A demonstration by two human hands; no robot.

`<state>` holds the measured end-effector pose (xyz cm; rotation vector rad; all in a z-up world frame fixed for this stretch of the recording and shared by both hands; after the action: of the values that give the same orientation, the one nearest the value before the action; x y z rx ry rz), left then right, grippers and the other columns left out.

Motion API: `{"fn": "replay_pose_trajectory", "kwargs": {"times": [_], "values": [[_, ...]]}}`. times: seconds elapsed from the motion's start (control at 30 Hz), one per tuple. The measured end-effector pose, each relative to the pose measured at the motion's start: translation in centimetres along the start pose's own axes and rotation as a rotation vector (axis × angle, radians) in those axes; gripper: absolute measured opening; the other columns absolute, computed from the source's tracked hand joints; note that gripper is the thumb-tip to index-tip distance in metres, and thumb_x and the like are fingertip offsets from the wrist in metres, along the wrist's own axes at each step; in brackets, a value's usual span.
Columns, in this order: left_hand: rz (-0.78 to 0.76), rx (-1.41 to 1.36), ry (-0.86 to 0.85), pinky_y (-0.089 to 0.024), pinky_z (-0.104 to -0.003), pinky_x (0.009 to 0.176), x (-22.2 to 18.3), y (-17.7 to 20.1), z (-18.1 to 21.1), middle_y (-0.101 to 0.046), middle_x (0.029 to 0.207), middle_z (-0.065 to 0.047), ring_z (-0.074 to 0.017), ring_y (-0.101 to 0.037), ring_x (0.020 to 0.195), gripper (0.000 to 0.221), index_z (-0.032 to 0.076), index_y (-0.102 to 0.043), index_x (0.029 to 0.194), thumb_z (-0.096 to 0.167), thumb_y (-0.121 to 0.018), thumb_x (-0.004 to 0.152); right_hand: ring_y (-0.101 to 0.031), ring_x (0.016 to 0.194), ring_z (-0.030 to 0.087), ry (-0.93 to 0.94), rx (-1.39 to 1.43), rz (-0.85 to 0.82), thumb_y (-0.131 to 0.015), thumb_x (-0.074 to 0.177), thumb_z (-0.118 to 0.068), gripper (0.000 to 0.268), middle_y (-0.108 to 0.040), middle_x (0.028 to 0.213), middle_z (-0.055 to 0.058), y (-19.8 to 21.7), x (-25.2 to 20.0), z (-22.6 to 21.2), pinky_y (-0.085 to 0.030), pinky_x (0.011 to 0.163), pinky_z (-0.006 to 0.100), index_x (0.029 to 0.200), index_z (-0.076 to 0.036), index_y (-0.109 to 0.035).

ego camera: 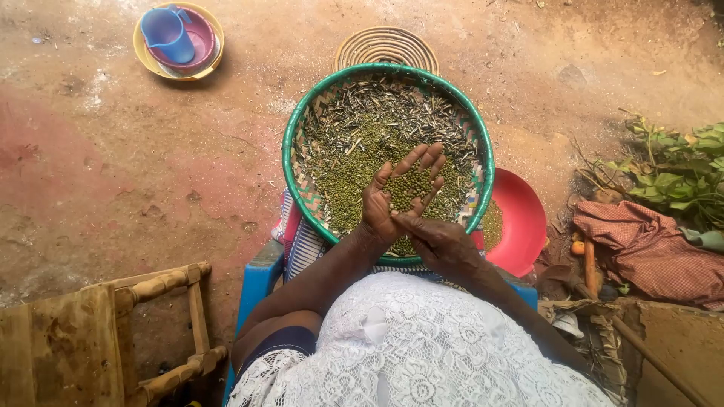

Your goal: Manually sorting mung beans from dried husks and debris in a basket

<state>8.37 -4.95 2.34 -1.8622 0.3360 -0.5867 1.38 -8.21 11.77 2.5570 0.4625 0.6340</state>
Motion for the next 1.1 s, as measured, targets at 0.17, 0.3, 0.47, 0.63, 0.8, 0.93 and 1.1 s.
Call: {"fn": "replay_pose_trajectory", "kwargs": {"times": [0.17,0.3,0.47,0.63,0.8,0.93,1.1], "values": [[0.008,-0.01,-0.006,-0.028,-0.05,0.134,0.0,0.1,0.1,-0.023,0.177,-0.015,-0.034,-0.023,0.163,0.07,0.007,-0.026,0.171,0.045,-0.034,0.113,-0.065,0.054,0.027,-0.045,0.007,0.09,-0.071,0.096,-0.001,0.026,-0.066,0.063,0.014,1.3,-2.2,3.4,-0.052,0.049,0.034,0.12,-0.003,-0.08],[0.018,0.021,-0.013,-0.031,-0.05,0.132,0.0,0.5,0.0,-0.026,0.176,-0.016,-0.0347,-0.027,0.162,0.07,0.006,-0.028,0.17,0.046,-0.033,0.113,-0.053,0.04,0.014,-0.124,0.001,0.204,-0.074,0.095,-0.001,0.019,-0.055,0.047,0.005,2.9,-1.8,4.1,-0.042,0.044,0.026,0.113,-0.006,-0.08],[0.031,0.052,-0.004,-0.033,-0.05,0.132,0.1,1.5,-0.4,-0.027,0.175,-0.018,-0.0356,-0.025,0.163,0.071,0.005,-0.029,0.17,0.047,-0.031,0.113,-0.074,0.067,0.037,-0.032,-0.1,0.172,-0.075,0.093,0.005,0.025,-0.075,0.08,0.02,2.7,0.3,1.1,-0.058,0.055,0.04,0.116,-0.005,-0.08],[0.03,0.054,-0.008,-0.033,-0.049,0.132,0.1,1.9,-0.5,-0.028,0.175,-0.019,-0.0363,-0.025,0.163,0.071,0.004,-0.028,0.17,0.048,-0.032,0.114,-0.076,0.082,0.046,-0.003,-0.22,0.125,-0.076,0.093,0.005,0.023,-0.078,0.092,0.022,2.2,-0.2,2.1,-0.064,0.062,0.048,0.113,-0.005,-0.079],[0.035,0.058,0.001,-0.033,-0.049,0.131,0.0,2.0,-0.4,-0.027,0.175,-0.02,-0.037,-0.024,0.163,0.072,0.003,-0.027,0.17,0.048,-0.03,0.114,-0.073,0.065,0.044,-0.112,-0.265,0.09,-0.076,0.097,-0.006,0.008,-0.074,0.076,0.02,2.1,0.0,2.4,-0.058,0.052,0.048,0.104,-0.009,-0.075],[0.03,0.044,0.012,-0.033,-0.05,0.131,-0.1,2.1,-0.7,-0.027,0.174,-0.021,-0.0373,-0.024,0.162,0.072,0.003,-0.027,0.17,0.048,-0.031,0.113,-0.07,0.059,0.044,-0.182,-0.336,0.029,-0.073,0.099,-0.011,0.005,-0.07,0.069,0.022,1.7,-0.9,4.0,-0.055,0.049,0.05,0.104,-0.012,-0.071],[0.023,0.021,0.021,-0.035,-0.051,0.131,-0.1,1.0,-0.9,-0.027,0.174,-0.023,-0.0389,-0.025,0.162,0.071,0.002,-0.027,0.17,0.047,-0.03,0.114,-0.069,0.055,0.045,-0.242,-0.324,-0.027,-0.069,0.101,-0.012,0.004,-0.067,0.062,0.022,1.1,-1.9,5.0,-0.052,0.048,0.05,0.1,-0.014,-0.066]]}}
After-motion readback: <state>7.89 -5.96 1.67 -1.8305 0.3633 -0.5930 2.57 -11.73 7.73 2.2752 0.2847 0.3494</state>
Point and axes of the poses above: each hand's wrist, its own x-axis towards the middle knuckle, its own y-axis out of the back of the hand, z = x × y, the point moved 10 cm from there along x, towards the middle knuckle
